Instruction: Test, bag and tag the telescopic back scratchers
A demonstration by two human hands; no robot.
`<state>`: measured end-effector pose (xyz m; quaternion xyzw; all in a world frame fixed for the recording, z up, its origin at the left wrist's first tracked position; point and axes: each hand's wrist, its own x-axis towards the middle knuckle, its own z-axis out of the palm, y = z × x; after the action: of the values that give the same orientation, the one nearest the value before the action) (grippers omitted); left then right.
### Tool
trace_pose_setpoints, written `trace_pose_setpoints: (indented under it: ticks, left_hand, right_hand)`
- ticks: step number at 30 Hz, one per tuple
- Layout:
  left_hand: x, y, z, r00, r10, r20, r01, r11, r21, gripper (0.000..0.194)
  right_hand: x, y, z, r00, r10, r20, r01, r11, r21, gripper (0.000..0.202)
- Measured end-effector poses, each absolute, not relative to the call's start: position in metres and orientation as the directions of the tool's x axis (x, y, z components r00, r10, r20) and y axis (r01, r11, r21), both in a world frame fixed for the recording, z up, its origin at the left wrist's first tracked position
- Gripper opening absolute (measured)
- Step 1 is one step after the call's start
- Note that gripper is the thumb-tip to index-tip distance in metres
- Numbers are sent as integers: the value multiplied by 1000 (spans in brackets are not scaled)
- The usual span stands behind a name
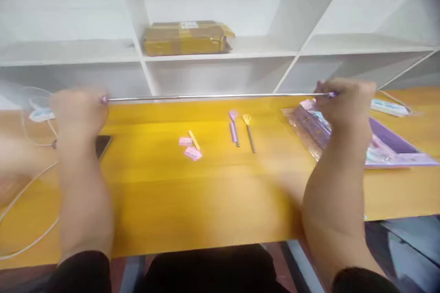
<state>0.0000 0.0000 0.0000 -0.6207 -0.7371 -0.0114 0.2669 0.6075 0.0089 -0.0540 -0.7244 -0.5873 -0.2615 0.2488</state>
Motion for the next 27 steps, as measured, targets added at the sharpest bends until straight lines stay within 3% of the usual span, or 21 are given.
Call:
trace_pose_setpoints:
  ticks: [5, 10, 15, 19, 22, 27]
  left_hand:
    - [6, -12, -2, -53, 888, 457, 943, 195, -271, 41]
    - [24, -11, -2, -65, 903, 424, 935, 204, -291, 40]
    - [93, -15, -30, 68, 928, 366, 972, 20, -233, 36]
    - [155, -30, -70, 188, 956, 224, 976, -156, -154, 31]
    - [170, -38, -83, 241, 957, 159, 964, -217, -155, 28]
    - [165, -42, -75, 236, 966, 103, 964, -219, -153, 30]
  right_hand:
    - [616, 8, -62, 229, 674, 703, 962, -266, -59, 55]
    - [607, 13, -56, 221, 717, 662, 968, -243, -60, 56]
    - [518, 20, -67, 18, 811, 585, 999, 12, -47, 29]
    - [409, 3, -100, -226, 841, 491, 969, 247, 23, 33]
    - [369, -14, -111, -309, 867, 391, 949, 308, 66, 31]
    - [375, -23, -102, -292, 898, 328, 955, 289, 59, 27]
